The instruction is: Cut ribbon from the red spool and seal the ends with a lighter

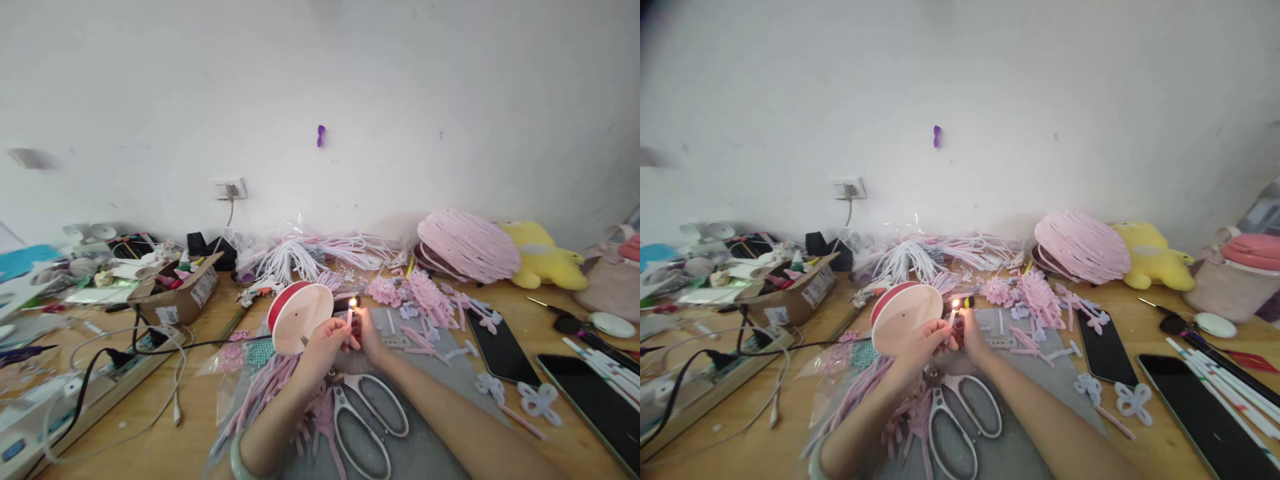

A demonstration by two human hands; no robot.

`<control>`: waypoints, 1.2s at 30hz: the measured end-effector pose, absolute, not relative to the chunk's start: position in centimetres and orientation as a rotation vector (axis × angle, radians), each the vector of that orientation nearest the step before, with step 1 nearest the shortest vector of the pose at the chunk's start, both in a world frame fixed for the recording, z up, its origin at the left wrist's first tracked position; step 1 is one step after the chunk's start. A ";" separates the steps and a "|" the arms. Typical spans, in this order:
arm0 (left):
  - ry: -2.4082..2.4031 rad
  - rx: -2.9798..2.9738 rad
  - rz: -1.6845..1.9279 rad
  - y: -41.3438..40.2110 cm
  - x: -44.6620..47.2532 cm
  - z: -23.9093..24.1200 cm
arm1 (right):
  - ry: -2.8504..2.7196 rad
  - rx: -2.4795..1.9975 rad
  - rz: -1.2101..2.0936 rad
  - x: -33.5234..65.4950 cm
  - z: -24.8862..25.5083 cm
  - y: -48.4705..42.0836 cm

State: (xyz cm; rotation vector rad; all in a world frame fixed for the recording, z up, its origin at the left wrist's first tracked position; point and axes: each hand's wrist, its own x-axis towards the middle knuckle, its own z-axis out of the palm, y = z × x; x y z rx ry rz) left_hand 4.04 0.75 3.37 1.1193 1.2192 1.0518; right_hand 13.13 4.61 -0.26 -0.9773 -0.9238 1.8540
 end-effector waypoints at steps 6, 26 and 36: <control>1.211 1.093 1.055 0.9 4.1 3.3 | -0.915 -0.957 1.839 13.1 -0.5 4.7; 1.191 1.114 1.070 1.0 3.8 3.0 | -0.982 -0.962 1.815 13.2 -0.6 4.7; 1.174 1.044 1.216 1.1 3.3 2.5 | -1.027 -0.877 1.881 14.2 -1.6 5.6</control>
